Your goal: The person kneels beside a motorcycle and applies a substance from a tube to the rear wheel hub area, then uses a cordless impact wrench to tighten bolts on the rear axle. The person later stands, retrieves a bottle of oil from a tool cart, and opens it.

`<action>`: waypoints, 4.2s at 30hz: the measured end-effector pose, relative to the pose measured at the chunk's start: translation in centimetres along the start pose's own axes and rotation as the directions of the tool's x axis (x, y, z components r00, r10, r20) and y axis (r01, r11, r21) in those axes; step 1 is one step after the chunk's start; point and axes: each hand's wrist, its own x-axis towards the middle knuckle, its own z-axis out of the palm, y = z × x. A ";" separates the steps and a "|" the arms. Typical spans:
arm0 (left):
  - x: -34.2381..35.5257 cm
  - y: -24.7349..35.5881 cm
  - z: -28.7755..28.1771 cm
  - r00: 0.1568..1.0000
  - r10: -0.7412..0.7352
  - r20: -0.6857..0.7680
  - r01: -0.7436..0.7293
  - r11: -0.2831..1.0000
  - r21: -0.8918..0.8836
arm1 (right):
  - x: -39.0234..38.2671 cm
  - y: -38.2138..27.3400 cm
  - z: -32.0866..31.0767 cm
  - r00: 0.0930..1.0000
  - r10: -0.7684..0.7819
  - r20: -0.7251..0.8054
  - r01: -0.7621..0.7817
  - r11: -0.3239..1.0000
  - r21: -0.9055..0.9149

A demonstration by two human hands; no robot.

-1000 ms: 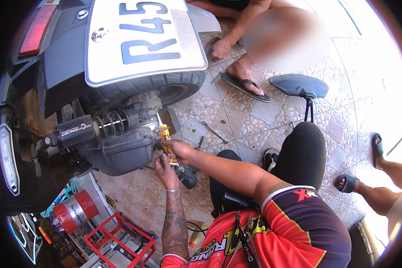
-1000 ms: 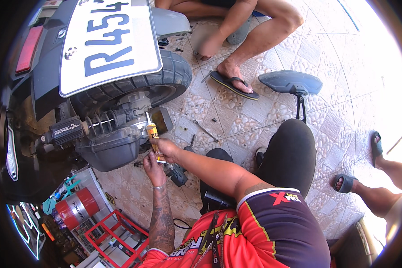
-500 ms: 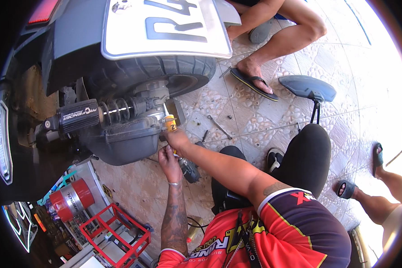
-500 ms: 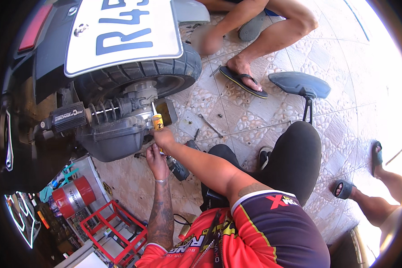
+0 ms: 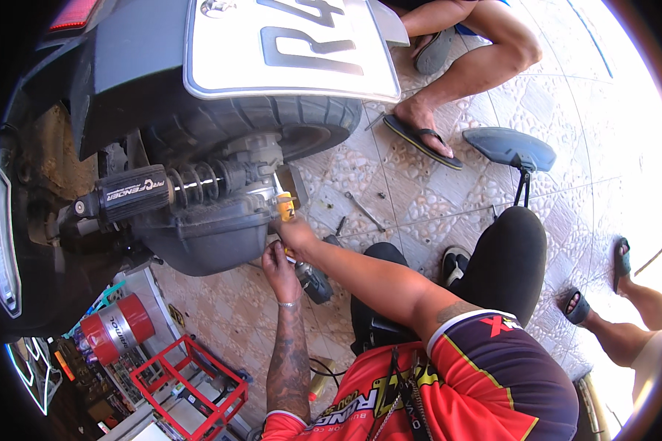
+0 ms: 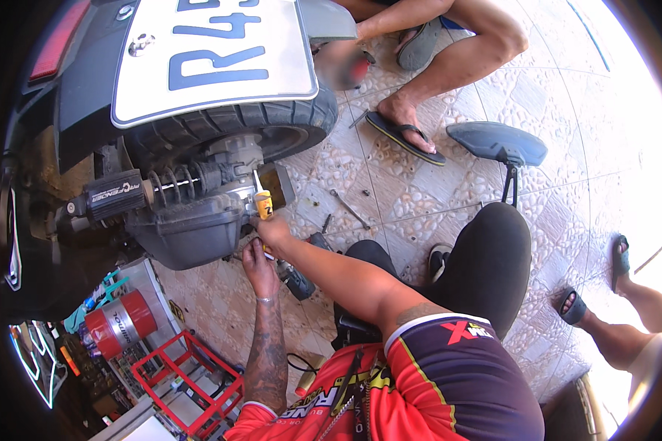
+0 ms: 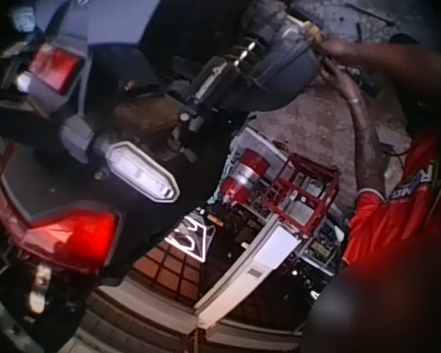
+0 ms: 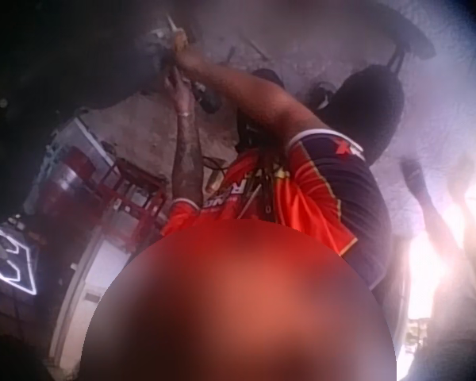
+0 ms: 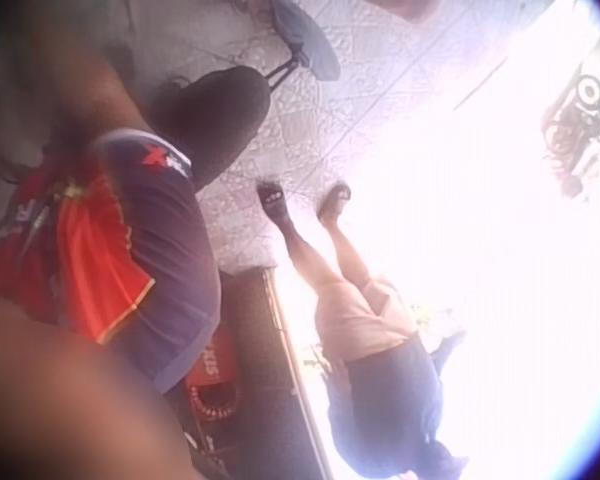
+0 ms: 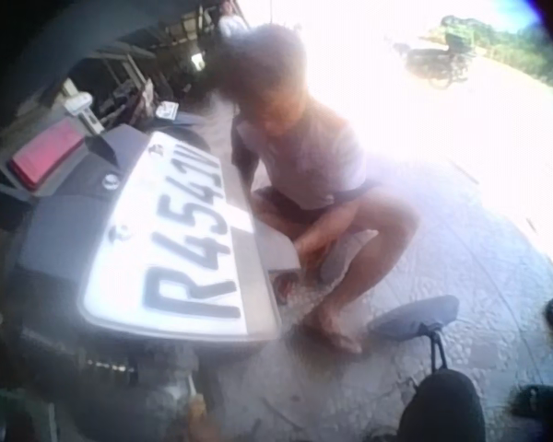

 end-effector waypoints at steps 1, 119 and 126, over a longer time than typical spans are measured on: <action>0.1 0.0 -0.1 1.000 -0.007 -0.004 0.007 1.000 0.004 | -0.5 -0.1 -0.2 0.999 -0.041 0.018 0.041 0.999 0.020; -1.2 2.5 0.3 0.992 0.108 0.066 -0.117 0.979 0.164 | 0.7 -2.0 0.6 0.997 -0.068 -0.035 0.075 0.966 0.247; -0.9 1.6 -0.2 0.995 0.086 0.056 -0.094 0.982 0.164 | 0.9 -2.1 0.1 0.995 -0.048 0.085 0.017 0.943 0.332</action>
